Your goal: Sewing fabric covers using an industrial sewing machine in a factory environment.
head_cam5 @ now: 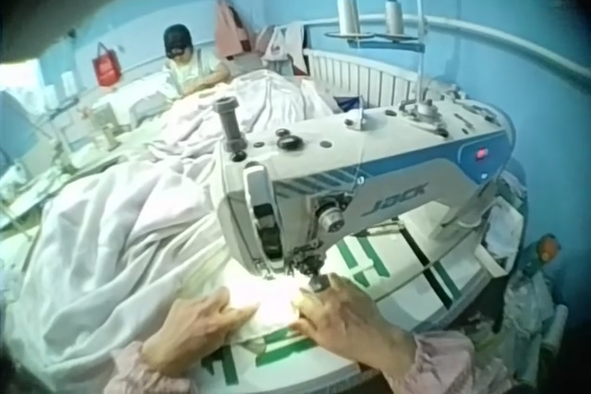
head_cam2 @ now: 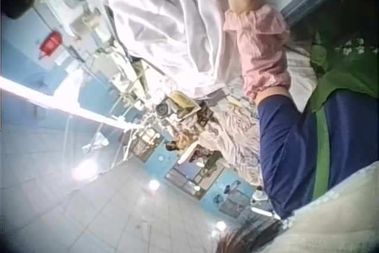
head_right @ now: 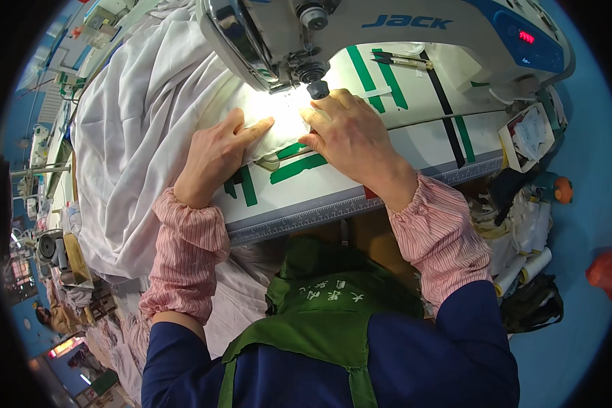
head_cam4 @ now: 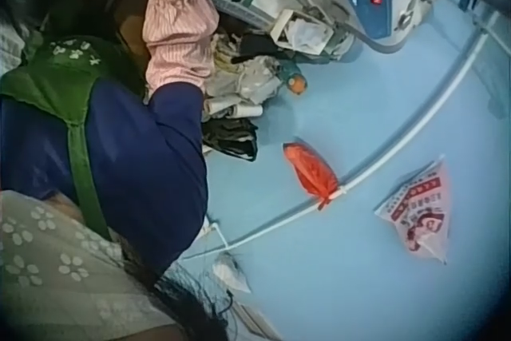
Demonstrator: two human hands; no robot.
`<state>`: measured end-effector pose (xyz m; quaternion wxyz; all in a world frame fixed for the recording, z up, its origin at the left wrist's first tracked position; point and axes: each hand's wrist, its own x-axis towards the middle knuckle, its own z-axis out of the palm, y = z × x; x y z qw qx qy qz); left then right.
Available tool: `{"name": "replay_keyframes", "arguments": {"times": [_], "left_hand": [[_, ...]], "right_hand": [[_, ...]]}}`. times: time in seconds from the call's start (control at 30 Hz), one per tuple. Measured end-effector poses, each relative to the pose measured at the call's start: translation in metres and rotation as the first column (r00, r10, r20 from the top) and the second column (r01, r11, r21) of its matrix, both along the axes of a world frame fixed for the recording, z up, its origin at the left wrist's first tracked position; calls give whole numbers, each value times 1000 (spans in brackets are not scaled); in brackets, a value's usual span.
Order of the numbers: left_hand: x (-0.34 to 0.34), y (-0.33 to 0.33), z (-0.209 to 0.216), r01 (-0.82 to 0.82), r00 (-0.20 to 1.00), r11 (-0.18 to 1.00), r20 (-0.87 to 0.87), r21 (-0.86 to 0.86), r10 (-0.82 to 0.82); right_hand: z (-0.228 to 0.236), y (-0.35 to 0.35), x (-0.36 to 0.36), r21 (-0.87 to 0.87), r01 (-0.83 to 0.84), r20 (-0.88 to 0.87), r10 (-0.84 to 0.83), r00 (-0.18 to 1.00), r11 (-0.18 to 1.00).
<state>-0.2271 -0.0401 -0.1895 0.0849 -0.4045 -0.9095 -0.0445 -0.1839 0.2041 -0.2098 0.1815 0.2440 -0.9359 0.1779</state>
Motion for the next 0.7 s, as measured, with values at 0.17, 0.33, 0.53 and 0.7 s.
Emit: {"name": "replay_keyframes", "arguments": {"times": [0.17,0.33,0.53,0.7], "left_hand": [[-6,-2,-1,-1,1000,1000,7,-11,1],[-22,-3,-1,14,999,1000,-32,-22,-15],[-31,-4,-3,5,999,1000,-38,-24,-5],[-31,-3,-2,1,998,999,-60,-34,-3]], "right_hand": [[2,2,-5,34,-11,82,8,997,999],[-2,3,-19,44,-27,-33,29,999,999],[-8,8,-25,-107,30,-41,-35,999,994],[-5,10,-33,-351,12,-128,-61,990,936]]}}
